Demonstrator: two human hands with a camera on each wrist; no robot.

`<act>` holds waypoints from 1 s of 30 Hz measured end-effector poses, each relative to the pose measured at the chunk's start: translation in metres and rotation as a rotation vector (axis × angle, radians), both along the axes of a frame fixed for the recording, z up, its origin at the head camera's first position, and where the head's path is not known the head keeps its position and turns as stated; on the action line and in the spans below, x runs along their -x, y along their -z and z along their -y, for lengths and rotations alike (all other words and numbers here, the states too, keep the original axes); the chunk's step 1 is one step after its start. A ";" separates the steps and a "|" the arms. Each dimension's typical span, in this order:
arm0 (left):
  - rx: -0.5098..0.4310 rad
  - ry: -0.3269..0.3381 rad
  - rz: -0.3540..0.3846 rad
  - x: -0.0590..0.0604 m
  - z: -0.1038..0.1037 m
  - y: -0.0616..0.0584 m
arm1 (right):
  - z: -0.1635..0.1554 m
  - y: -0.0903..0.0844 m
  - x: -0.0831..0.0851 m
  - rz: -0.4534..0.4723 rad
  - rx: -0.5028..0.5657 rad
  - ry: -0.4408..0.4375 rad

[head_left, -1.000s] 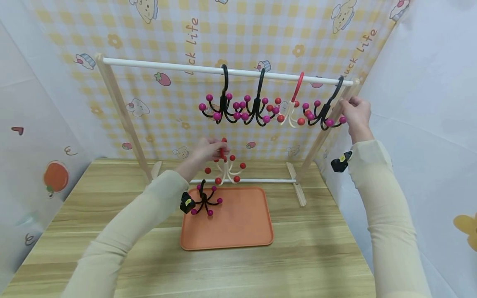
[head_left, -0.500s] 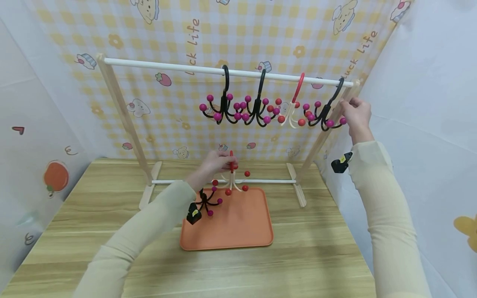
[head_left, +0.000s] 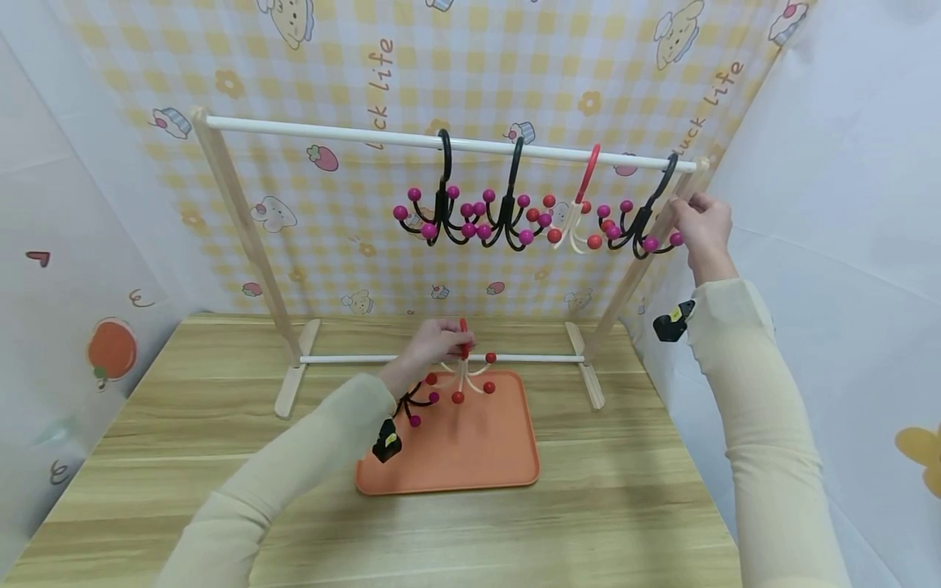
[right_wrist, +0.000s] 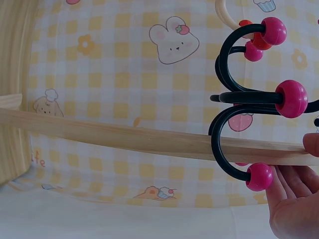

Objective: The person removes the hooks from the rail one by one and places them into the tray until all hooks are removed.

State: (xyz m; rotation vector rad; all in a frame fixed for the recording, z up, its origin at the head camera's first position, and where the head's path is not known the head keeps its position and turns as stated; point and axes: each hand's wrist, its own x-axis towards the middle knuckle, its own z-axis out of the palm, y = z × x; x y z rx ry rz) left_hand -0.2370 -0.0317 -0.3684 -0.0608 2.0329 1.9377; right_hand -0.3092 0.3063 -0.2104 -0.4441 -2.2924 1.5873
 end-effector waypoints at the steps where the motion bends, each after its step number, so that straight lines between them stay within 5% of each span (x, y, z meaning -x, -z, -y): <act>1: 0.000 -0.002 -0.001 -0.001 -0.001 0.003 | 0.000 0.000 0.000 0.000 0.002 -0.001; 30: -0.008 -0.044 0.006 -0.013 -0.002 0.060 | 0.000 0.000 -0.002 -0.010 -0.001 -0.014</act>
